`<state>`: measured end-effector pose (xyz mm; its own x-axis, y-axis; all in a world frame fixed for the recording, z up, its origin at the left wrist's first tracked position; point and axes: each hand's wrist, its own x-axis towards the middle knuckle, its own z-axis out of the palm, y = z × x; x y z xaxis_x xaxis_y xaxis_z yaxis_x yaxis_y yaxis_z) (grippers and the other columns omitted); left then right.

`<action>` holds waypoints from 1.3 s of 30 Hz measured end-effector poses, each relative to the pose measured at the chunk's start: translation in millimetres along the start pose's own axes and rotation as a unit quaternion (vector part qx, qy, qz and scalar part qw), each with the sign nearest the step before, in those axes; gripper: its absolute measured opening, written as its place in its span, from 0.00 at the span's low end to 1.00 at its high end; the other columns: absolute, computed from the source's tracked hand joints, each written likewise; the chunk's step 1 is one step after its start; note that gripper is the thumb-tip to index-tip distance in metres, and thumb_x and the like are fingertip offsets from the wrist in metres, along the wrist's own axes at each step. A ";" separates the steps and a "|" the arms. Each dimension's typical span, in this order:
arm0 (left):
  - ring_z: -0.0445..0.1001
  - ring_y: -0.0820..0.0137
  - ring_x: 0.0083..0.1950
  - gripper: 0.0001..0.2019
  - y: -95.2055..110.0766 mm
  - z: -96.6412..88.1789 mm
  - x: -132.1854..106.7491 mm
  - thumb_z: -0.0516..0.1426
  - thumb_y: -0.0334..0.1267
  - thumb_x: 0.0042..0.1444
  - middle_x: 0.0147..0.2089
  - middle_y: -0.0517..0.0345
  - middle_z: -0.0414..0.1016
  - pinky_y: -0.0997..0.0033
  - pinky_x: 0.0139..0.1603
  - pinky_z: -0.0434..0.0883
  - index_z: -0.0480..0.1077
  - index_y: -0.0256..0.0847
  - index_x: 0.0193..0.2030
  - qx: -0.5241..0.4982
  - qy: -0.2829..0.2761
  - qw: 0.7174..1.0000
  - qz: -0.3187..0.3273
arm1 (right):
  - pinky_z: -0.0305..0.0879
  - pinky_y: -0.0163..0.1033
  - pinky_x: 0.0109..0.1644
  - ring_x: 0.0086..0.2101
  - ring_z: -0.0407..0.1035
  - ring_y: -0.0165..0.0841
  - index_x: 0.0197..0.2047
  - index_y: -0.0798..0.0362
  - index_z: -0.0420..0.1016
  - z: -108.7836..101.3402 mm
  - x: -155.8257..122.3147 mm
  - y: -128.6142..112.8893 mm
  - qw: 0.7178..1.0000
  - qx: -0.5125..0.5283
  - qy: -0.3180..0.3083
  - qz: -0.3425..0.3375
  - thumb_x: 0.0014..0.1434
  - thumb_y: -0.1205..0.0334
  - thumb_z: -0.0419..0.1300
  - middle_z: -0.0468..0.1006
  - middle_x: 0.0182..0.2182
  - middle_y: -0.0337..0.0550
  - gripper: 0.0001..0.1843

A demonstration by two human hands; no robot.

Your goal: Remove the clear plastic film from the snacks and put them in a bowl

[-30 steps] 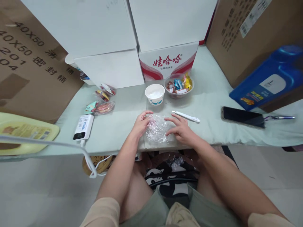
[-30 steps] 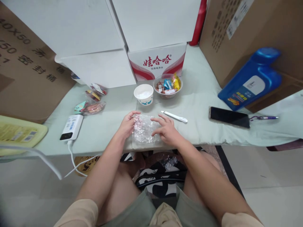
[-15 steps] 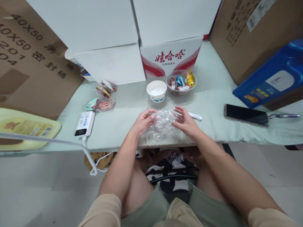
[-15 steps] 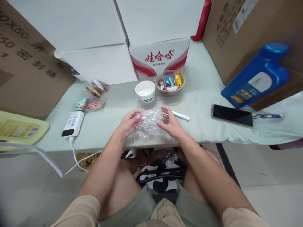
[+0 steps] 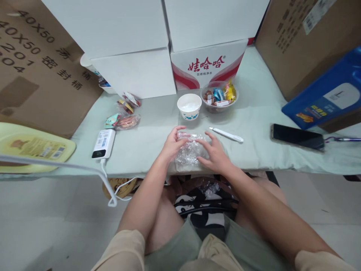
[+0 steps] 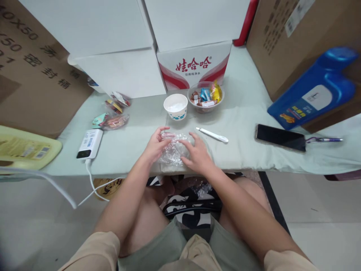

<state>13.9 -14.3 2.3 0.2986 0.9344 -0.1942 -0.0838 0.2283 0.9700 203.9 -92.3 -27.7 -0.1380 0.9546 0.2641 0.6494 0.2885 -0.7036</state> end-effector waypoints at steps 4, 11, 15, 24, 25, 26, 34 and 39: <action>0.81 0.66 0.39 0.35 8.3 -3.5 -3.8 0.71 0.40 0.42 0.45 0.55 0.79 0.70 0.38 0.73 0.63 0.45 0.56 -0.086 -0.043 0.995 -0.020 | 0.67 0.58 0.61 0.60 0.67 0.47 0.69 0.45 0.55 -4.2 8.7 4.8 0.952 0.262 0.069 0.146 0.58 0.43 0.62 0.68 0.62 0.57 0.40; 0.80 0.62 0.50 0.35 7.0 -2.2 -3.0 0.71 0.39 0.42 0.56 0.54 0.75 0.65 0.48 0.75 0.62 0.50 0.57 -0.114 -0.062 0.992 0.000 | 0.67 0.37 0.29 0.25 0.73 0.32 0.33 0.50 0.70 -10.9 23.8 -10.0 0.870 0.412 0.025 0.269 0.44 0.45 0.71 0.76 0.25 0.36 0.22; 0.76 0.62 0.57 0.22 -0.4 -3.3 3.7 0.69 0.46 0.46 0.59 0.52 0.71 0.66 0.52 0.73 0.68 0.44 0.44 -0.029 0.036 0.997 0.057 | 0.63 0.34 0.27 0.25 0.74 0.31 0.34 0.49 0.66 -16.2 28.1 -12.9 0.852 0.417 0.120 0.293 0.42 0.44 0.69 0.76 0.26 0.34 0.24; 0.72 0.74 0.36 0.15 2.6 0.2 5.2 0.68 0.46 0.44 0.35 0.57 0.74 0.74 0.39 0.69 0.71 0.38 0.27 0.102 0.037 0.991 0.073 | 0.64 0.36 0.29 0.26 0.75 0.32 0.35 0.49 0.65 -15.0 32.8 -7.4 0.874 0.385 0.137 0.263 0.46 0.46 0.66 0.76 0.28 0.35 0.20; 0.71 0.75 0.34 0.15 4.8 0.0 4.3 0.68 0.47 0.44 0.32 0.59 0.73 0.75 0.36 0.69 0.70 0.38 0.28 0.072 0.035 0.995 0.057 | 0.64 0.36 0.29 0.26 0.75 0.32 0.35 0.49 0.66 -14.7 33.5 -7.2 0.875 0.384 0.140 0.260 0.47 0.46 0.66 0.76 0.27 0.35 0.20; 0.72 0.75 0.33 0.17 7.1 -0.1 3.3 0.68 0.48 0.44 0.31 0.60 0.74 0.76 0.34 0.68 0.69 0.39 0.29 0.043 0.027 0.998 0.036 | 0.64 0.36 0.28 0.25 0.74 0.31 0.35 0.49 0.66 -14.5 34.0 -7.3 0.875 0.384 0.142 0.257 0.47 0.47 0.65 0.76 0.27 0.36 0.19; 0.65 0.79 0.21 0.19 15.9 -0.2 -2.5 0.69 0.46 0.41 0.27 0.62 0.75 0.78 0.20 0.54 0.70 0.39 0.35 0.074 -0.029 0.996 -0.043 | 0.64 0.35 0.28 0.24 0.69 0.28 0.34 0.48 0.66 -15.2 32.6 -8.8 0.880 0.370 0.164 0.248 0.49 0.48 0.64 0.74 0.25 0.32 0.16; 0.74 0.73 0.32 0.17 7.5 -6.5 2.8 0.69 0.47 0.43 0.31 0.59 0.76 0.74 0.31 0.66 0.71 0.40 0.33 0.072 0.060 0.994 0.057 | 0.63 0.35 0.28 0.23 0.68 0.28 0.34 0.48 0.65 -18.2 30.5 -7.7 0.871 0.390 0.180 0.238 0.48 0.48 0.65 0.74 0.25 0.31 0.17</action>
<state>7.9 -8.2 8.0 0.1795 0.9797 -0.0891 0.0279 0.0854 0.9960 208.2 -66.7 -2.2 0.3428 0.9351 -0.0901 -0.1565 -0.0377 -0.9870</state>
